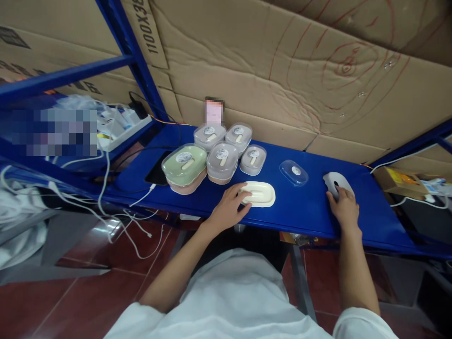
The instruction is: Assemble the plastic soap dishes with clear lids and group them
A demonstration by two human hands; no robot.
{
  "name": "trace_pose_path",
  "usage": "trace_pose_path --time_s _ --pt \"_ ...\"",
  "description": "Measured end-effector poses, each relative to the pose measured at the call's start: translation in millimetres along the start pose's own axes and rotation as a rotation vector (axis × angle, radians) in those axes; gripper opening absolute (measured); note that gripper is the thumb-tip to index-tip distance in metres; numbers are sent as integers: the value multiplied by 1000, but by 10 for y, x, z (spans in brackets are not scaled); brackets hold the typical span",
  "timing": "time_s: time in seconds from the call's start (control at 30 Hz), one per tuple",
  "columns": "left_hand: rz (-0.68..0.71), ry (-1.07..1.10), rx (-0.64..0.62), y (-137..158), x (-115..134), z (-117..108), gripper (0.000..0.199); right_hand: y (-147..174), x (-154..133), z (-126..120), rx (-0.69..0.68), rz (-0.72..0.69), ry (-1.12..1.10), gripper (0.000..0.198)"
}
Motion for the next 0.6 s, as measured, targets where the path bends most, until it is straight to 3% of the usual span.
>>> trace_pose_path --time_s 0.13,0.23,0.33,0.47,0.6 --pt "13 47 -1 7 -22 28 15 382 12 23 21 -13 -162 56" --pt "26 89 -25 16 -38 35 9 730 -333 -76 28 -152 -376 50" --pt "7 124 -72 14 -40 21 17 923 -826 -157 -30 -273 -571 42" --pt "-49 121 -71 -11 -13 -35 52 794 -1450 -173 -154 -473 -674 39" --pt "34 63 -68 -25 25 -48 48 554 -1832 -206 -229 -649 -748 41"
Point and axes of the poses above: each hand's wrist, its own y-axis away from the middle knuckle, its own z-axis out of the palm, x = y × z, the point moved 3 cm from there along -y, towards the middle knuckle, and after that the axes turned 4 degrees about x, right-handed, at the moved point
